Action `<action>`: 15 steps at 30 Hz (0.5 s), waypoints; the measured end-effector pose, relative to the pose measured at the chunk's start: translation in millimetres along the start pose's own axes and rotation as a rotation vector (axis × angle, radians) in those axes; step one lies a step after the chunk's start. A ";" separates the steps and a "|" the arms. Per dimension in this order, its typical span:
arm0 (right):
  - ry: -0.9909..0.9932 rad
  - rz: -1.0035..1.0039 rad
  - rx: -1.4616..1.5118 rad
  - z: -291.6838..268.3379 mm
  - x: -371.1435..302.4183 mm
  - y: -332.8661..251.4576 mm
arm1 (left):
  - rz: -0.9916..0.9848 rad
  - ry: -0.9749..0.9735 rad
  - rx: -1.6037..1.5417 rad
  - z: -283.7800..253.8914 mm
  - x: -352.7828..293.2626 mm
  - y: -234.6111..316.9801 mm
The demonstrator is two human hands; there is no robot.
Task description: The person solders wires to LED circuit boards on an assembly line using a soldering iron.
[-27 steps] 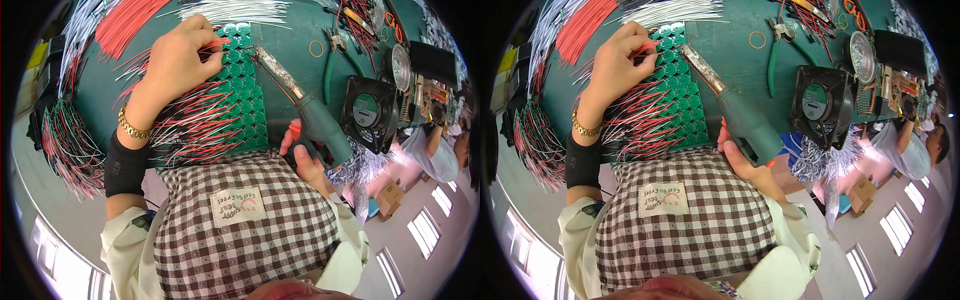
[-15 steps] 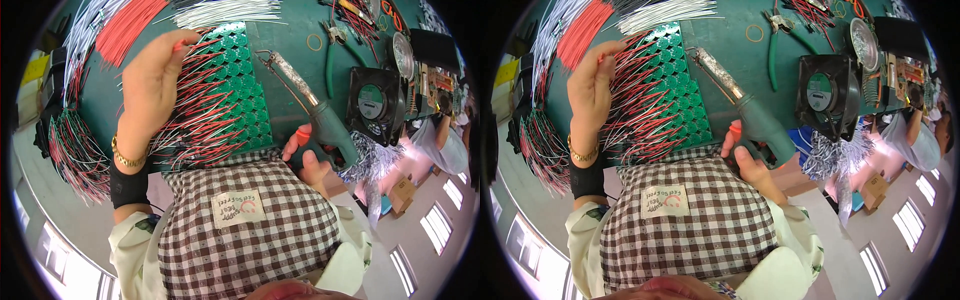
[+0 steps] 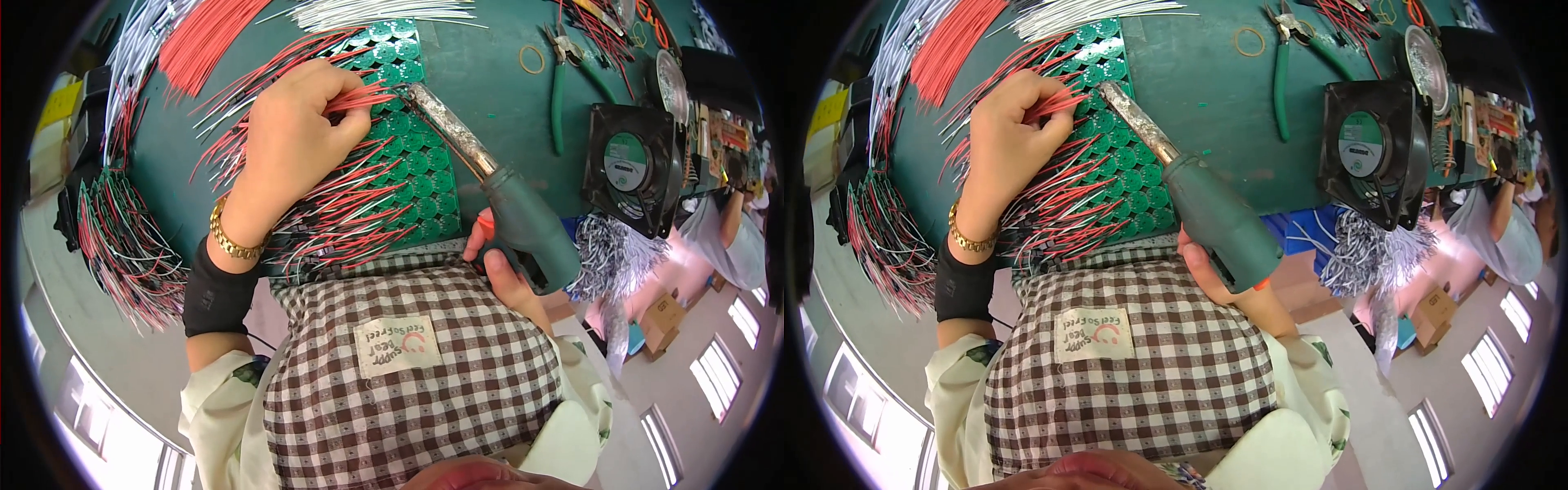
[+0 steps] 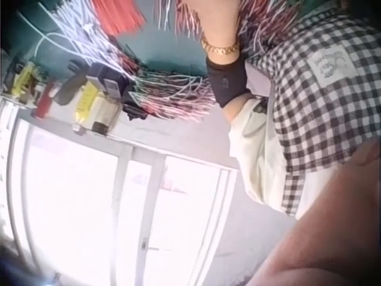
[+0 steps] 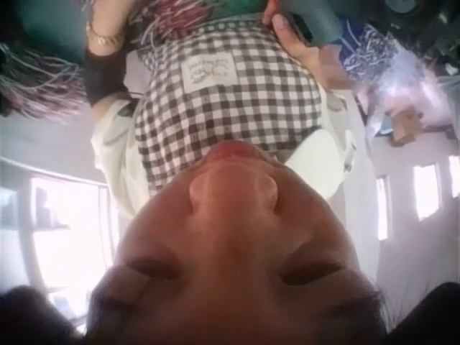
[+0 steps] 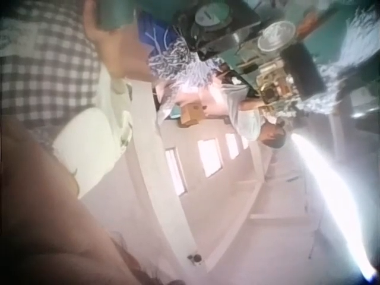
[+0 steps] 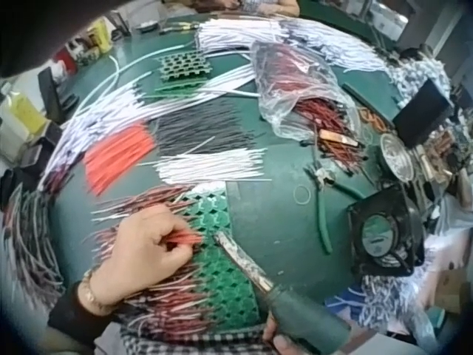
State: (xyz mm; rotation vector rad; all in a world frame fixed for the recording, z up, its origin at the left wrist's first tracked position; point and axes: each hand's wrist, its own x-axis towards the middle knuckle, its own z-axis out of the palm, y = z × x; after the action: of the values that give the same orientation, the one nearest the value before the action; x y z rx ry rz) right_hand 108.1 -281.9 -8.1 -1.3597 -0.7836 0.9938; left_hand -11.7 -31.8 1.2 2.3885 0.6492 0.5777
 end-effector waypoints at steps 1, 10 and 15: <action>-0.003 0.000 -0.001 1.4 0.2 -0.2 | -0.002 0.002 0.001 0.3 0.0 -0.4; -0.098 0.017 -0.354 -6.2 -4.1 7.6 | -0.045 0.006 -0.012 0.1 -0.4 1.1; 0.087 0.035 -0.013 4.4 -4.9 1.2 | -0.049 0.009 -0.017 1.6 0.1 1.1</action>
State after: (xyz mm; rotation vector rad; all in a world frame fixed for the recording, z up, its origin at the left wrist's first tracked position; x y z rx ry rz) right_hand 102.0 -284.6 -8.4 -1.4228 -0.7036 0.9518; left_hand -10.4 -33.2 0.8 2.3482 0.7022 0.5709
